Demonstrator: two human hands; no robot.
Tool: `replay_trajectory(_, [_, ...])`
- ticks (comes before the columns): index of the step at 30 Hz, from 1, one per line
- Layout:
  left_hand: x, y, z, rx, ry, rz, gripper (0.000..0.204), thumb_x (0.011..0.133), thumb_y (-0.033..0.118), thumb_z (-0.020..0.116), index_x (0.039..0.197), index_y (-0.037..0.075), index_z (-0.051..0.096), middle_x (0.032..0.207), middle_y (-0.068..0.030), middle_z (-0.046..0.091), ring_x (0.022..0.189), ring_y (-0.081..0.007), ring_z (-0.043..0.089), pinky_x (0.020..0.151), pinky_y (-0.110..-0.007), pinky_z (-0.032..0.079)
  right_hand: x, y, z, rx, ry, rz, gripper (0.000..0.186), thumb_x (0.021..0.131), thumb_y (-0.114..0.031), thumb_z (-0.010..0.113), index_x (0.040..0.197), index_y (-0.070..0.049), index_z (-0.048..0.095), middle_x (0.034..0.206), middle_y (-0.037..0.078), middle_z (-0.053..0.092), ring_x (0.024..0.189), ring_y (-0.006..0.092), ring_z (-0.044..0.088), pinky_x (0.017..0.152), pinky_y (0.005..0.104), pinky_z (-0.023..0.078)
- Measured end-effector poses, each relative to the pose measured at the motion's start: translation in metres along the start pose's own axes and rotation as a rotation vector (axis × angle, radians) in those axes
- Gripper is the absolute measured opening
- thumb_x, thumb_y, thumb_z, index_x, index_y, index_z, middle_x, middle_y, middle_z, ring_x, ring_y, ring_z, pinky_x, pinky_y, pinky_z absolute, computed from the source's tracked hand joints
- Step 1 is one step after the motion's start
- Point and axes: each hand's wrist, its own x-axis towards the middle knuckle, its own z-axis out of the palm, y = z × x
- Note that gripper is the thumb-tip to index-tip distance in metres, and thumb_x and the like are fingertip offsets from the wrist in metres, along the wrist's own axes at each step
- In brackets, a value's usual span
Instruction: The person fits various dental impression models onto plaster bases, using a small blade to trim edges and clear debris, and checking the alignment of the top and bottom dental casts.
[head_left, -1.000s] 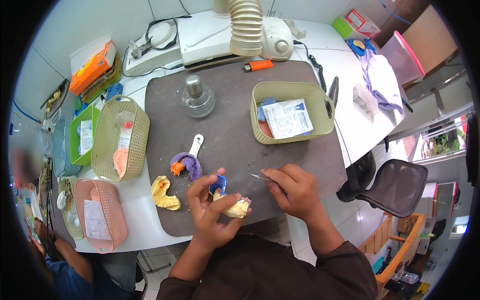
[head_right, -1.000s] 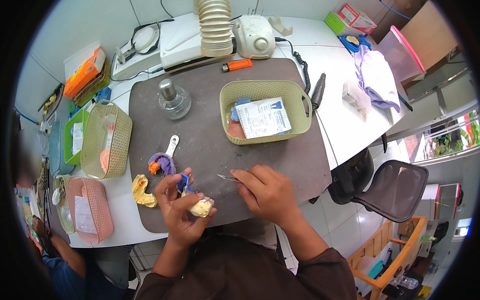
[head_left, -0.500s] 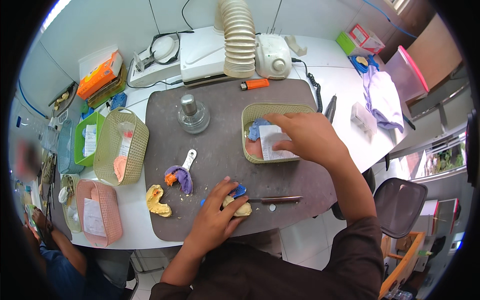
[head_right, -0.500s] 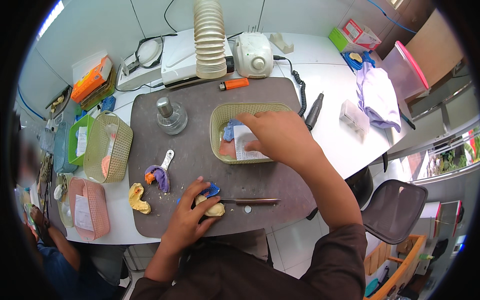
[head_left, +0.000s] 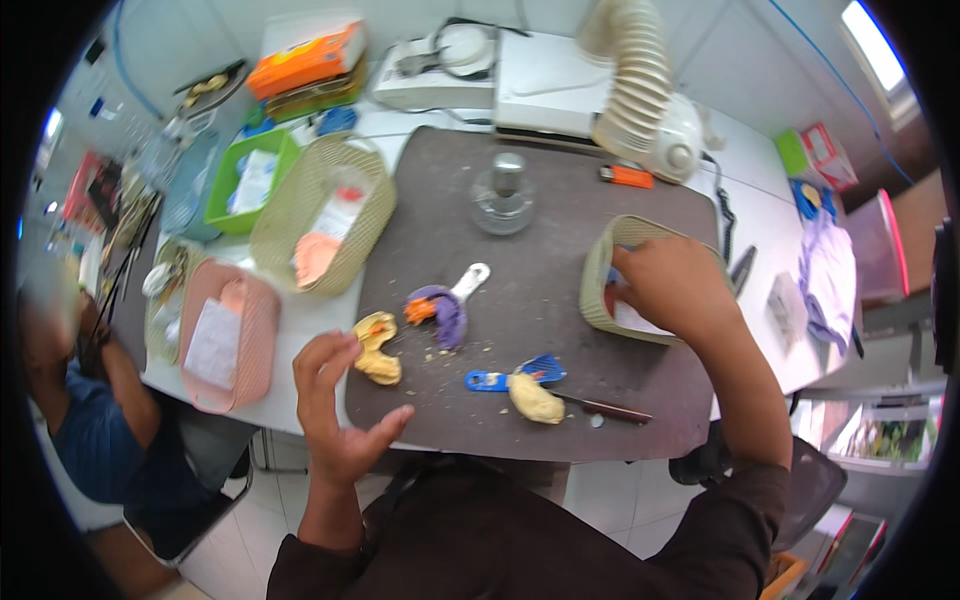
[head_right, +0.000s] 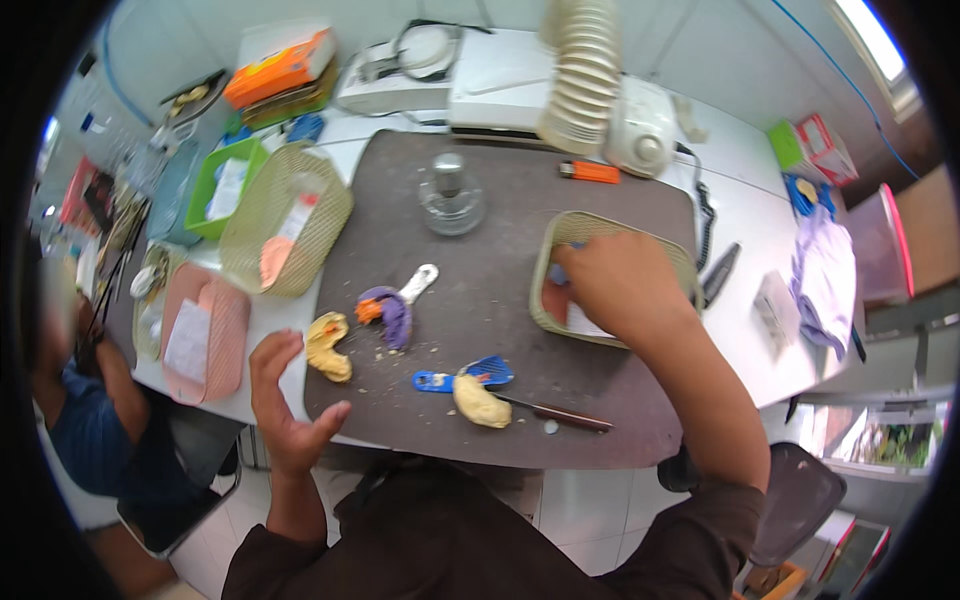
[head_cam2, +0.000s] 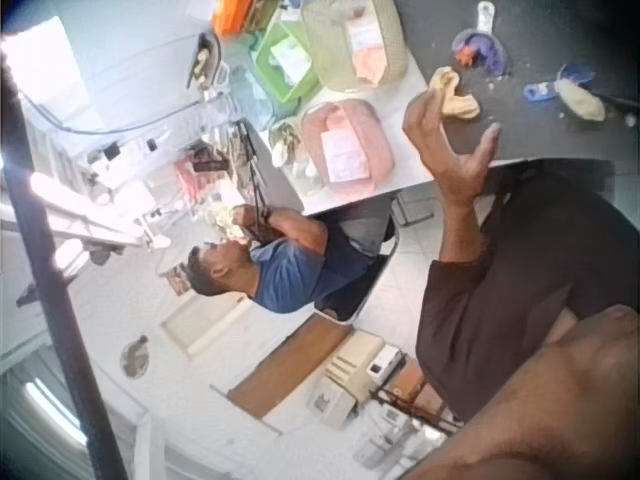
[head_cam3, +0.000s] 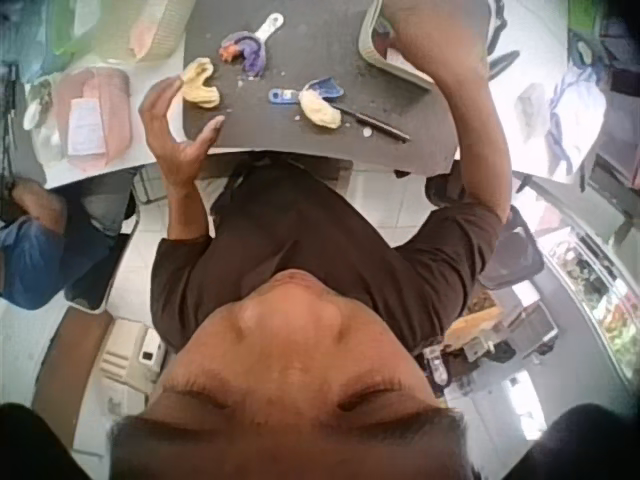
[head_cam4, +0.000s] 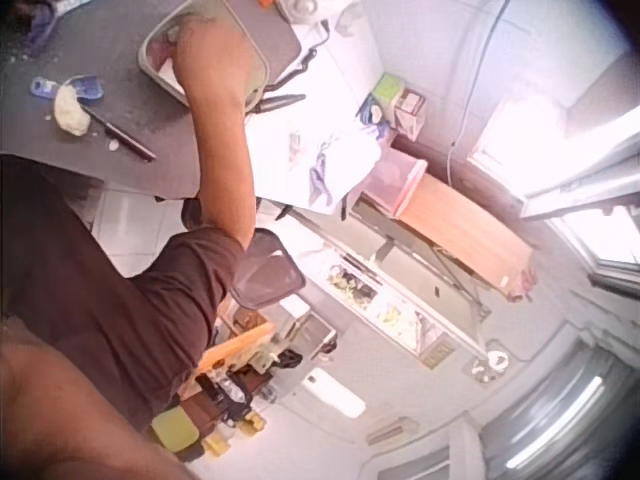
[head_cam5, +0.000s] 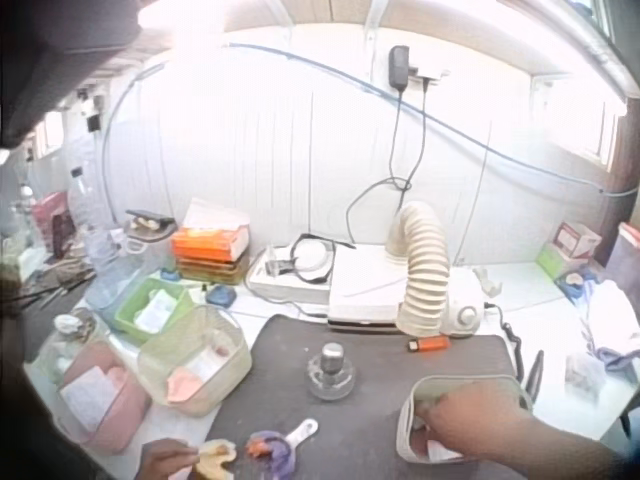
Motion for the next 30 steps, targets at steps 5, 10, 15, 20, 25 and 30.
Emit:
replay_trajectory(5, [0.002,-0.019,-0.012,0.149,-0.119,-0.189,0.101,0.06,0.048,0.093,0.141,0.002,0.054,0.137,-0.0171,0.053,0.131,-0.0363,0.044,0.111,-0.048,0.034,0.008,-0.017,-0.021,-0.076,-0.151,-0.011,0.03,0.078,-0.025,0.08,0.097,-0.003,0.07,0.087,0.017,0.071,0.082,0.0374,0.07,0.073,0.0466,0.056])
replay_trajectory(10, [0.007,-0.024,-0.002,0.181,-0.192,-0.251,0.093,0.06,0.046,0.093,0.135,0.003,0.06,0.131,-0.014,0.056,0.127,-0.0327,0.045,0.108,-0.045,0.03,0.0,-0.015,-0.017,0.075,0.003,0.102,0.022,0.08,-0.011,0.074,0.102,-0.007,0.069,0.09,0.019,0.07,0.087,0.0394,0.068,0.078,0.048,0.053])
replay_trajectory(15, [0.009,-0.022,0.001,0.195,-0.041,-0.208,0.087,0.058,0.033,0.096,0.132,0.003,0.061,0.128,-0.0123,0.057,0.125,-0.0314,0.047,0.11,-0.044,0.031,-0.026,0.007,-0.026,0.494,0.3,0.035,0.03,0.087,0.004,0.064,0.115,-0.005,0.068,0.105,0.019,0.072,0.093,0.036,0.068,0.084,0.0421,0.052])
replay_trajectory(20, [0.008,-0.024,0.0,-0.26,-0.035,-0.262,0.083,0.065,0.014,0.09,0.137,0.002,0.052,0.129,-0.0126,0.054,0.121,-0.0267,0.054,0.104,-0.039,0.043,-0.038,0.017,-0.012,0.599,0.408,0.13,0.035,0.086,0.007,0.063,0.118,-0.004,0.07,0.106,0.015,0.072,0.095,0.0294,0.067,0.086,0.0365,0.052])
replay_trajectory(25, [0.01,-0.027,0.008,-0.984,-0.126,-0.338,0.088,0.068,-0.004,0.083,0.144,0.004,0.038,0.129,-0.0112,0.053,0.116,-0.0219,0.062,0.093,-0.034,0.053,-0.044,0.029,0.012,0.627,0.584,0.011,0.032,0.09,0.007,0.059,0.12,-0.002,0.068,0.108,0.006,0.07,0.099,0.0172,0.063,0.085,0.03,0.049])
replay_trajectory(30, [0.025,-0.024,0.012,-1.443,-0.284,-0.451,0.094,0.069,-0.017,0.075,0.147,0.007,0.029,0.142,-0.0202,0.052,0.107,-0.0288,0.071,0.08,-0.029,0.06,-0.037,0.045,0.021,1.63,0.545,0.17,0.045,0.089,0.005,0.066,0.132,-0.004,0.059,0.111,0.002,0.061,0.094,0.0091,0.057,0.087,0.0287,0.049])
